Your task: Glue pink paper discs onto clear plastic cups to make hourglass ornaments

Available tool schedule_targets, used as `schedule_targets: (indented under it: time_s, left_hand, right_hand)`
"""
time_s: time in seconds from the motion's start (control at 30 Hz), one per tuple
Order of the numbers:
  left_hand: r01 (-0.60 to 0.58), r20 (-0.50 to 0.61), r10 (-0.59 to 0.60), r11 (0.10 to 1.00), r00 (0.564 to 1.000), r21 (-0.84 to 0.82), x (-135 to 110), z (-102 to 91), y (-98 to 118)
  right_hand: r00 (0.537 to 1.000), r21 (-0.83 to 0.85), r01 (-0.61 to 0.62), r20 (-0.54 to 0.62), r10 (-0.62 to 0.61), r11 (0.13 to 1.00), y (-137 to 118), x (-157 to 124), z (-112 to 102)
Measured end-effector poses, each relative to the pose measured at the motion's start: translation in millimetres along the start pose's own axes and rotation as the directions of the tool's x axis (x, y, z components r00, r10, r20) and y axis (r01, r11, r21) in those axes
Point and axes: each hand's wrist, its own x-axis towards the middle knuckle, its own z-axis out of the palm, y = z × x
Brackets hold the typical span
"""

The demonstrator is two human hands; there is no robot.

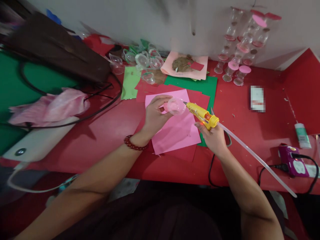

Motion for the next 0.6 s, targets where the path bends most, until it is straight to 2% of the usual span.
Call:
schedule_targets:
  time_s: [0.43, 0.6]
  left_hand:
    - [0.015, -0.032, -0.015, 1.0, 0.999, 0.0, 2.4, -2.9, 2.8]
    - [0.064, -0.053, -0.065, 0.997, 0.996, -0.032, 0.9, -1.0, -6.6]
  right_hand:
    - [1.0, 0.015, 0.003, 0.013, -0.003, 1.0, -2.7, -0.5, -0.5]
    - [0.999, 0.099, -0.021, 0.039, 0.017, 0.995, -3.4, 2.1, 0.0]
